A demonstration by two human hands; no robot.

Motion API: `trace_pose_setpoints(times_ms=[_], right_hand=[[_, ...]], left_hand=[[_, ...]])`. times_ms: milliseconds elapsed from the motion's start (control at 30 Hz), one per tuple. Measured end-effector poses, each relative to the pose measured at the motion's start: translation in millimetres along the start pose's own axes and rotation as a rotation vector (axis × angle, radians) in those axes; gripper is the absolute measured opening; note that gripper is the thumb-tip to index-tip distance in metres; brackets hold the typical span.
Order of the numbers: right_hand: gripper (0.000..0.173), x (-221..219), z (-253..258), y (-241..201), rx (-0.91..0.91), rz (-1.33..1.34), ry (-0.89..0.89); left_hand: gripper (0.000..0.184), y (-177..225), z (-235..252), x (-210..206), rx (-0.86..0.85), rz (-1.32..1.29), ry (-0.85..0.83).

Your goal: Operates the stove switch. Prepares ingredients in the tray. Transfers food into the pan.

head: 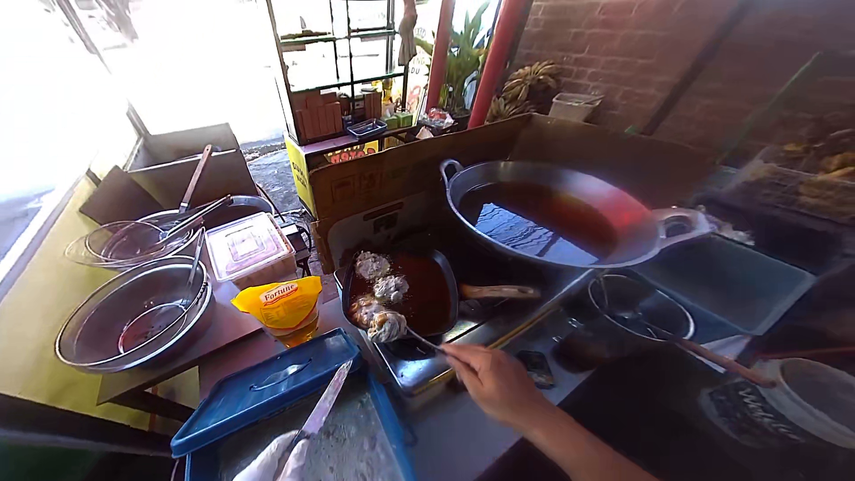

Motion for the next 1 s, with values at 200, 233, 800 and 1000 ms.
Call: trace_pose_setpoints(times_ms=[200, 233, 800, 1000], right_hand=[[0.032, 7, 35, 28, 0.02, -0.285, 0.213], [0.032, 5, 38, 31, 0.016, -0.282, 0.2], [0.034, -9, 48, 47, 0.111, -0.243, 0.25], [0.033, 4, 43, 47, 0.135, -0.226, 0.332]], left_hand=[[0.035, 61, 80, -46, -0.146, 0.174, 0.038], [0.036, 67, 89, -54, -0.148, 0.2, 0.045], [0.04, 93, 134, -89, 0.012, 0.416, -0.004], [0.039, 96, 130, -91, 0.025, 0.387, -0.042]])
Point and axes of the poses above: each hand's wrist, its own z-axis towards the middle knuckle, its own x-axis out of the back of the hand, y = z × x, the point moved 8 cm from there along z, towards the middle knuckle, and after that the axes turned 2 degrees about -x, right-handed, at the moved point
